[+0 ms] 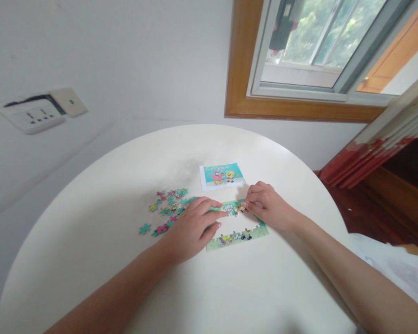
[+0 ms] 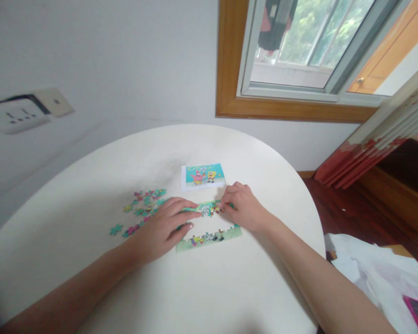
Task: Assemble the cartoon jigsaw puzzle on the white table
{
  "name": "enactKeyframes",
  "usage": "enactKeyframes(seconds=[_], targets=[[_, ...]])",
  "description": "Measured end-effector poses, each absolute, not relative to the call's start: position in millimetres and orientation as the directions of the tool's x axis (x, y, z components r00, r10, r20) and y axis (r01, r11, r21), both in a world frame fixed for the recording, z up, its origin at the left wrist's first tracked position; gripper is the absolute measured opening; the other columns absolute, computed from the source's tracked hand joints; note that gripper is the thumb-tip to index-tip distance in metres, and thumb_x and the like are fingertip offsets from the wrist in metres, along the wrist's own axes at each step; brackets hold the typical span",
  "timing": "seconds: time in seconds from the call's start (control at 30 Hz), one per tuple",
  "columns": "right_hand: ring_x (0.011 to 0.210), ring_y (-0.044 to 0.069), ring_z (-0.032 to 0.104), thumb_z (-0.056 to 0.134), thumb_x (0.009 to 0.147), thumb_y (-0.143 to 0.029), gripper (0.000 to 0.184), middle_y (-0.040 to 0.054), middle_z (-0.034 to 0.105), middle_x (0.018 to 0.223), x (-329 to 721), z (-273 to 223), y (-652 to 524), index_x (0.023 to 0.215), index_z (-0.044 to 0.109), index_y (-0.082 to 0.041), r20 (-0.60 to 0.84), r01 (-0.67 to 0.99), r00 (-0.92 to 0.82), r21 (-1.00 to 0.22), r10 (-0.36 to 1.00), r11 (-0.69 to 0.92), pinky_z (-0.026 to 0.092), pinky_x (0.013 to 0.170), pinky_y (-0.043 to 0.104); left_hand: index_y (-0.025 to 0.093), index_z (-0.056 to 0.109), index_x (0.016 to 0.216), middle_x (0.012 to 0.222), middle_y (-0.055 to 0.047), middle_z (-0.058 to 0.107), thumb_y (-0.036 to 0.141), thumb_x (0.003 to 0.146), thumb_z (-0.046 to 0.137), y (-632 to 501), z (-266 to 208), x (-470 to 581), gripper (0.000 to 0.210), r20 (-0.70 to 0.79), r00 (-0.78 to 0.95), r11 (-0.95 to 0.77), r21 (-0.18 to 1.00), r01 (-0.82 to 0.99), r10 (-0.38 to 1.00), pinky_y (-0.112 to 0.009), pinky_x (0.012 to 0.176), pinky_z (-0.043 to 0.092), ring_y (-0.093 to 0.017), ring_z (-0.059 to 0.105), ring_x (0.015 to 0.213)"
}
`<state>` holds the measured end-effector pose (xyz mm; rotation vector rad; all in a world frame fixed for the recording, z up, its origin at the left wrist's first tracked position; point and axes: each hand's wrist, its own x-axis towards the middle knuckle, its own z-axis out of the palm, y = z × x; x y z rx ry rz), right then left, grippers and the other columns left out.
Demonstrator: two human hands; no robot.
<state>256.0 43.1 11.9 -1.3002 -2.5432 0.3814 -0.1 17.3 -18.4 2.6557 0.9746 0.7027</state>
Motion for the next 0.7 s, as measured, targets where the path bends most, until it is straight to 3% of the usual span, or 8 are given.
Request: enactKeyframes(seconds=[0.7], targets=[[0.086,0.019,0.049,0.054,0.091,-0.022,0.023,0.0042,0.062,0.081,257.1,9.1,43.5,0.075,0.069,-0.018,0.165,0.7,-0.592,-0.38,0.789,0.605,0.034,0.08,0.034,0.022,0.065,0.114,0.117,-0.009,0.06,0.019,0.091,0.051,17.7,-17.4,0.9,0.028,0.355,0.667,-0.755,0.357,0.551,0.655,-0.044,0.098,0.041,-0.025,0.048,0.113]])
